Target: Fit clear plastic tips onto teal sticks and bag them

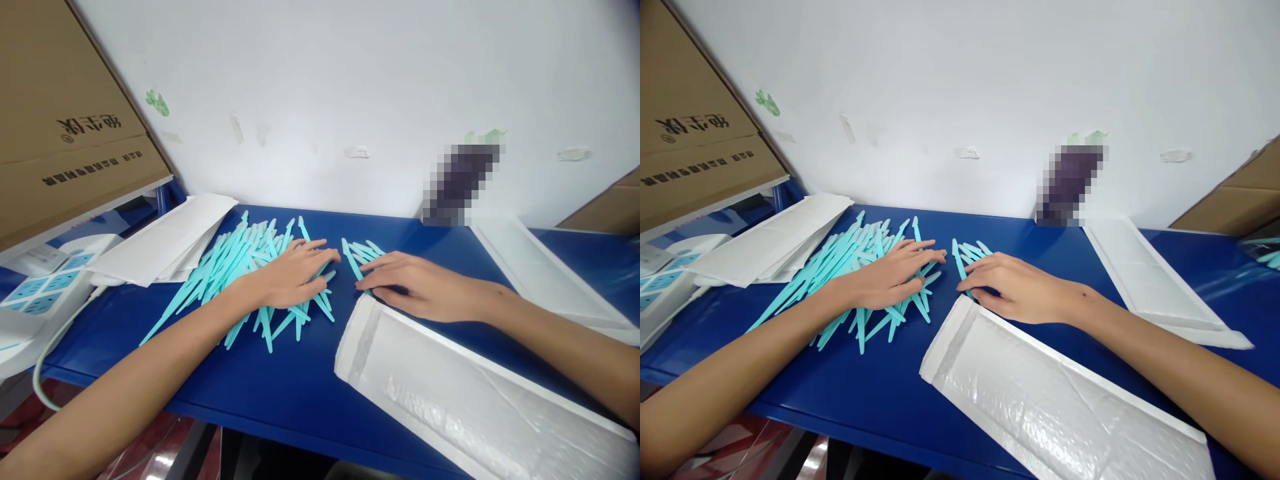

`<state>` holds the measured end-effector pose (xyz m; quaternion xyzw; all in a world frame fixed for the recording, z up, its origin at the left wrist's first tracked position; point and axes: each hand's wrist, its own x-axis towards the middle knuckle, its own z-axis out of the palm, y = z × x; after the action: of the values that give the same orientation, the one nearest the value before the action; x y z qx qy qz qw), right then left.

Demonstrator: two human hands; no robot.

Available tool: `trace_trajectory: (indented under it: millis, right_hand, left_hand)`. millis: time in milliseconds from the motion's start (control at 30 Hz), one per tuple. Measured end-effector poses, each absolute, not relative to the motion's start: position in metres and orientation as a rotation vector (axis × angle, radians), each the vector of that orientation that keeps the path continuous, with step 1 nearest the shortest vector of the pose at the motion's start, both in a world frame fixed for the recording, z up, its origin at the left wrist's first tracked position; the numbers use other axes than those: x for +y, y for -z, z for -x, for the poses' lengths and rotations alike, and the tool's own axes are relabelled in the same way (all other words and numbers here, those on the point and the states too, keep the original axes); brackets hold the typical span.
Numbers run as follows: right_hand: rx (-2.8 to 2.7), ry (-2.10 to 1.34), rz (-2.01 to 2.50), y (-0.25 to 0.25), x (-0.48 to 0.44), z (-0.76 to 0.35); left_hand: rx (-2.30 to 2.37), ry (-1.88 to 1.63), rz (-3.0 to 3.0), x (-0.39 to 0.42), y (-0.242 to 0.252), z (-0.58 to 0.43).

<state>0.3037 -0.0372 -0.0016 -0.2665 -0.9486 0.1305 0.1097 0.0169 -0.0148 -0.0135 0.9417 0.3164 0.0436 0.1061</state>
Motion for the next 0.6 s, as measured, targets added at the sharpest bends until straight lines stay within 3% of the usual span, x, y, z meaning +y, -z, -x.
trace_trajectory:
  millis: [267, 600]
  right_hand:
    - [-2.71, -0.337, 0.856, -0.004, -0.037, -0.312]
    - [-2.873, -0.413, 0.826, -0.003, -0.038, -0.312]
  left_hand:
    - [1.072, -0.231, -2.94, -0.01, 0.014, -0.015]
    - [1.265, -0.028, -2.849, 0.016, 0.004, -0.033]
